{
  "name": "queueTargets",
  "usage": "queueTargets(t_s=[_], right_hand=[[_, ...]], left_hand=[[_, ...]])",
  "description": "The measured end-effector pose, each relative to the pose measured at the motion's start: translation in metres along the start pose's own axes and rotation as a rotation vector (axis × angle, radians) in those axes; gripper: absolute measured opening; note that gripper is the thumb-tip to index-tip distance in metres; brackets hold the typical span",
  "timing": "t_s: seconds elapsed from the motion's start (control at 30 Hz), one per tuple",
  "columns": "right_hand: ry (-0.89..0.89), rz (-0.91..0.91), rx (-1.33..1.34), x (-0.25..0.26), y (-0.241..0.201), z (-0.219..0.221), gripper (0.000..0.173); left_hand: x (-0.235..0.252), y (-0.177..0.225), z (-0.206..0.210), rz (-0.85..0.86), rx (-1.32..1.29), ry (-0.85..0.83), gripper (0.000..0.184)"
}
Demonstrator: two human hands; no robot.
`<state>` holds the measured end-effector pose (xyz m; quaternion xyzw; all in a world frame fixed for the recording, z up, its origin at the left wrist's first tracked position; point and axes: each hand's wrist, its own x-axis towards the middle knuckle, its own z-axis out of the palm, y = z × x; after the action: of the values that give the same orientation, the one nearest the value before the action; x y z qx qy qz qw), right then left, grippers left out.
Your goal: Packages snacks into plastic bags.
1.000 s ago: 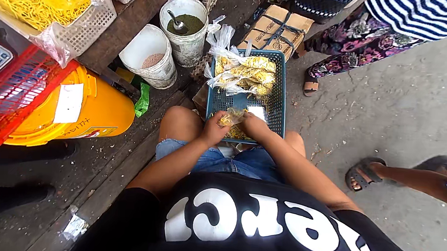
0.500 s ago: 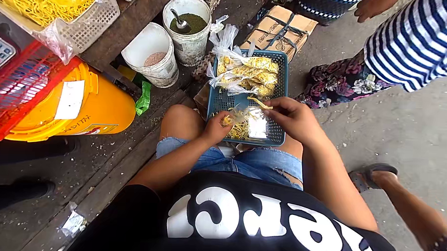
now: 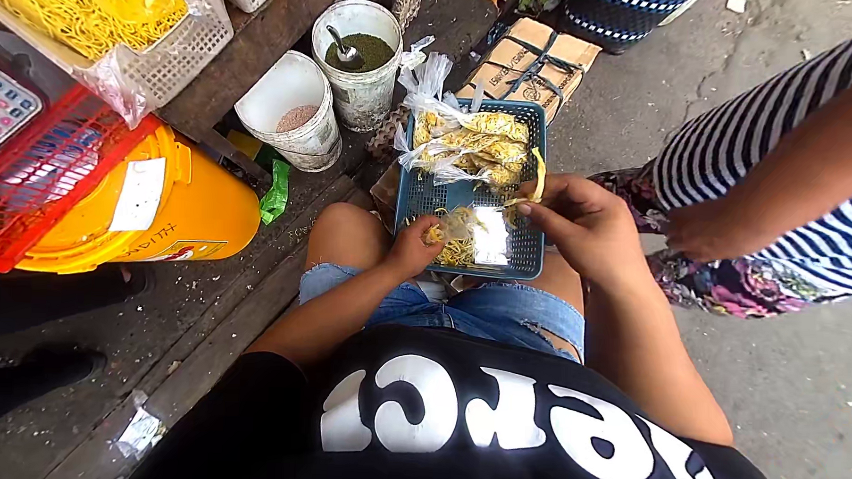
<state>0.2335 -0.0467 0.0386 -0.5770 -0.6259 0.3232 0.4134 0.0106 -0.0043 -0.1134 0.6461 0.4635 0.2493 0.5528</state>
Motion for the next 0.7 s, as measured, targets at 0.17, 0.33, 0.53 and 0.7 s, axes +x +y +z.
queueTargets(t_s=[0.17, 0.33, 0.53, 0.7], right_hand=[[-0.007, -0.011, 0.173, 0.000, -0.006, 0.011, 0.016], [-0.027, 0.026, 0.353, 0.001, -0.006, 0.023, 0.017], [-0.055, 0.051, 0.326, 0.003, -0.001, 0.027, 0.016], [-0.057, 0.008, 0.051, -0.003, 0.007, 0.028, 0.016]], left_hand=[[0.000, 0.001, 0.000, -0.008, 0.013, -0.014, 0.033], [-0.001, 0.001, 0.000, 0.010, -0.021, -0.001, 0.033], [-0.003, -0.002, 0.001, 0.057, -0.051, 0.026, 0.032], [-0.003, -0.002, 0.000, 0.062, -0.086, 0.056, 0.029]])
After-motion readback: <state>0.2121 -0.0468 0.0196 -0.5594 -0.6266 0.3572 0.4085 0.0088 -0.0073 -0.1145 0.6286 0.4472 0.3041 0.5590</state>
